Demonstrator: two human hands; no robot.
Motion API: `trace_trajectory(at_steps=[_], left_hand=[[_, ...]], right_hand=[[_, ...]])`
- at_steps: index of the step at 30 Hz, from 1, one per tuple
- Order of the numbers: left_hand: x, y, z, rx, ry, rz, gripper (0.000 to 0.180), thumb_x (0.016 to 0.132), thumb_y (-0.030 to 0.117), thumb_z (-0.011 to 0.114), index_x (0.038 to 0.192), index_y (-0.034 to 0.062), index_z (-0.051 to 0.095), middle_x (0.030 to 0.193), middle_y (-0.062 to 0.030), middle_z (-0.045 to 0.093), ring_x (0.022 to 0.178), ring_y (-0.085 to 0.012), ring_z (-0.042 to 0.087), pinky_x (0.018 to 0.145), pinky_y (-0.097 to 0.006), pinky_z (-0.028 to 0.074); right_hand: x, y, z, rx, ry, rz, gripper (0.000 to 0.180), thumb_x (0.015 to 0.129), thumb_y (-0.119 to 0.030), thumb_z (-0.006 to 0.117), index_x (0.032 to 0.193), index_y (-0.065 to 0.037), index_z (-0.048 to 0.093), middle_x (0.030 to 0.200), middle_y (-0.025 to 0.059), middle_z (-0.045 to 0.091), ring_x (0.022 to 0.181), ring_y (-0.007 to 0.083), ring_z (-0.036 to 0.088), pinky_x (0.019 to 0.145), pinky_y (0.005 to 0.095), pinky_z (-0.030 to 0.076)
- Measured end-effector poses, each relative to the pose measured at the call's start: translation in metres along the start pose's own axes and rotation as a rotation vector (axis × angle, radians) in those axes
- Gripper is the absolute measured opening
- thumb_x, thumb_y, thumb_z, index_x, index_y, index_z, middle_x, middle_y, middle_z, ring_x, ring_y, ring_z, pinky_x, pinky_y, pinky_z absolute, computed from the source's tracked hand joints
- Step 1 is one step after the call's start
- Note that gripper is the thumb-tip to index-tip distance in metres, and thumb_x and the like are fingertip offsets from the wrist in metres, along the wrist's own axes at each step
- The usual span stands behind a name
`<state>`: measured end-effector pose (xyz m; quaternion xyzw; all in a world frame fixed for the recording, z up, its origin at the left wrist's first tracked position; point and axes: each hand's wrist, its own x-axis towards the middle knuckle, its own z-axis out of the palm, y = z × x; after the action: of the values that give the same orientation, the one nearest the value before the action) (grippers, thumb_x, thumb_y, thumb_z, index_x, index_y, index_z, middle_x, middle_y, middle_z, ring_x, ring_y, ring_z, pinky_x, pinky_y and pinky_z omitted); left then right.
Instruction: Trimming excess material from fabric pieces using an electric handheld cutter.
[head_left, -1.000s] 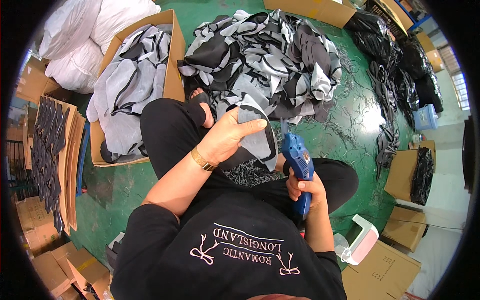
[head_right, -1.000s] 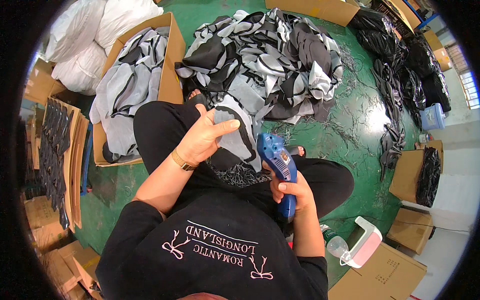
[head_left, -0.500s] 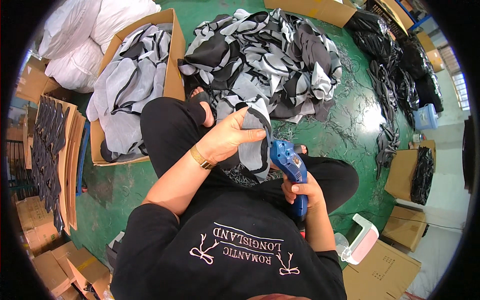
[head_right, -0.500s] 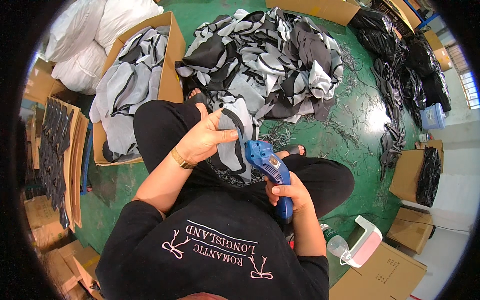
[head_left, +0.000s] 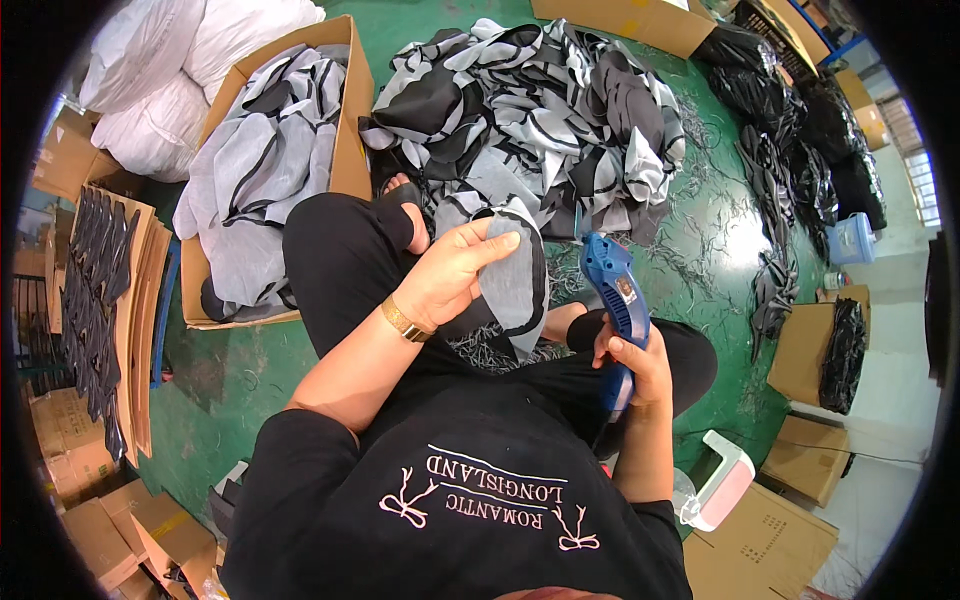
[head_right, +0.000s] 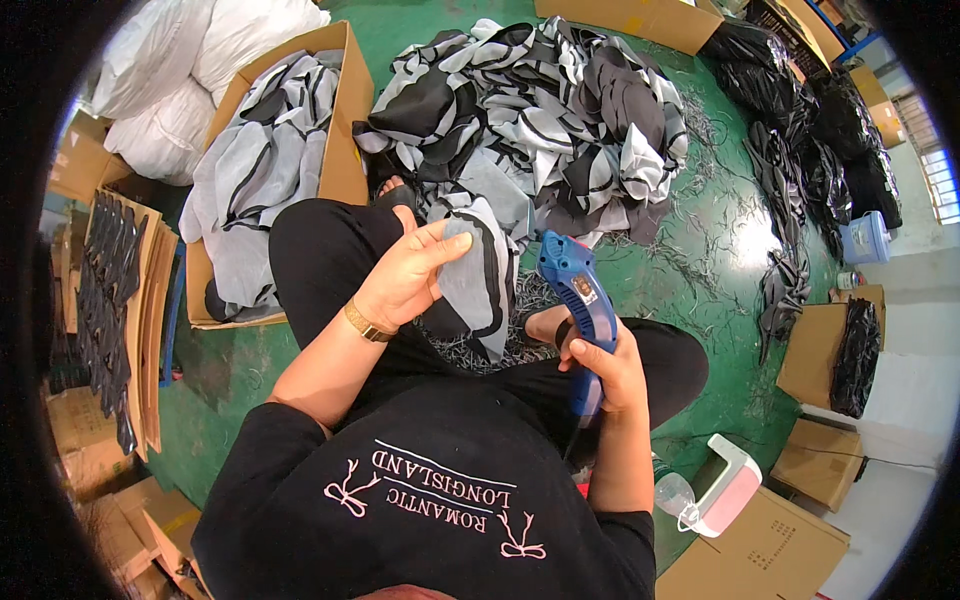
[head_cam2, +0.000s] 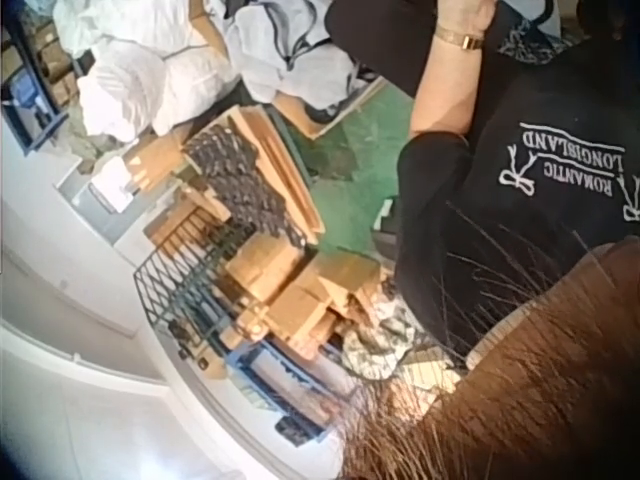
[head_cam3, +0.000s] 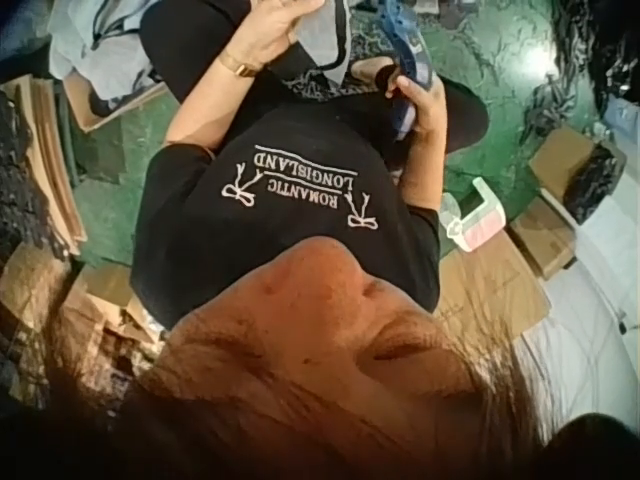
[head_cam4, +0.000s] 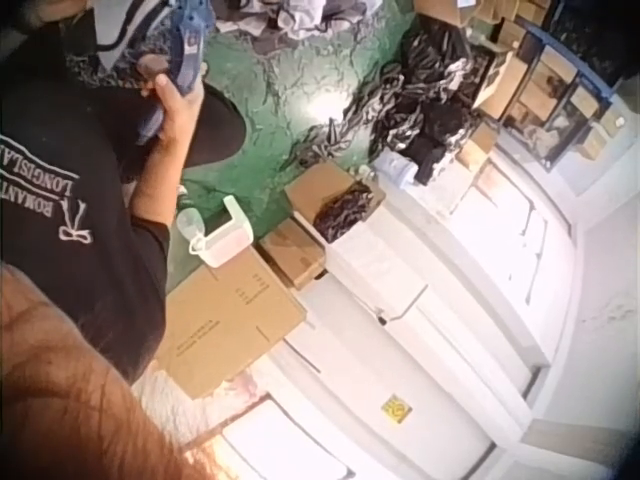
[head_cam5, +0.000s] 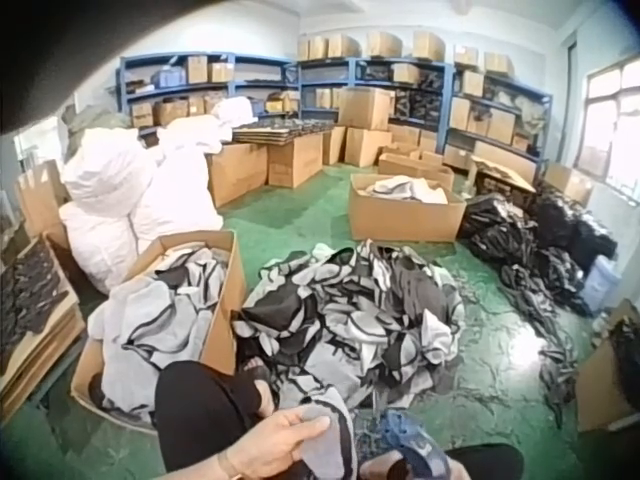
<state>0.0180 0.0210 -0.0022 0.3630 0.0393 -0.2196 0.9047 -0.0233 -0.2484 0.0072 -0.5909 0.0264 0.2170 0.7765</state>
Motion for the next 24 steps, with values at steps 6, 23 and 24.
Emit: trace_trajectory(at_steps=[6, 23, 24], left_hand=[[0.000, -0.002, 0.000, -0.038, 0.117, 0.041, 0.017, 0.090, 0.010, 0.061, 0.105, 0.0016, 0.061, 0.099, -0.0048, 0.067, 0.087, -0.0121, 0.065, 0.078, -0.027, 0.052], [-0.006, -0.006, 0.011, 0.176, 0.148, 0.213, 0.021, 0.086, -0.001, 0.061, 0.106, -0.0016, 0.057, 0.100, -0.0065, 0.065, 0.086, -0.0110, 0.062, 0.079, -0.026, 0.051], [-0.008, -0.005, 0.014, 0.199, 0.145, 0.224, 0.020, 0.086, -0.001, 0.061, 0.106, -0.0017, 0.057, 0.099, -0.0059, 0.065, 0.086, -0.0103, 0.062, 0.078, -0.026, 0.051]], right_hand=[[-0.021, -0.007, 0.009, -0.266, 0.084, -0.001, 0.038, 0.073, -0.005, 0.071, 0.106, 0.001, 0.054, 0.075, 0.0045, 0.057, 0.062, 0.0106, 0.057, 0.054, 0.0248, 0.047], [-0.024, -0.012, 0.022, -0.439, 0.122, 0.050, 0.036, 0.070, -0.004, 0.069, 0.103, -0.001, 0.056, 0.073, 0.0025, 0.057, 0.057, 0.0092, 0.055, 0.052, 0.0244, 0.046], [-0.024, -0.013, 0.021, -0.449, 0.119, 0.051, 0.036, 0.070, -0.004, 0.069, 0.103, 0.000, 0.056, 0.073, 0.0025, 0.057, 0.057, 0.0094, 0.055, 0.053, 0.0245, 0.046]])
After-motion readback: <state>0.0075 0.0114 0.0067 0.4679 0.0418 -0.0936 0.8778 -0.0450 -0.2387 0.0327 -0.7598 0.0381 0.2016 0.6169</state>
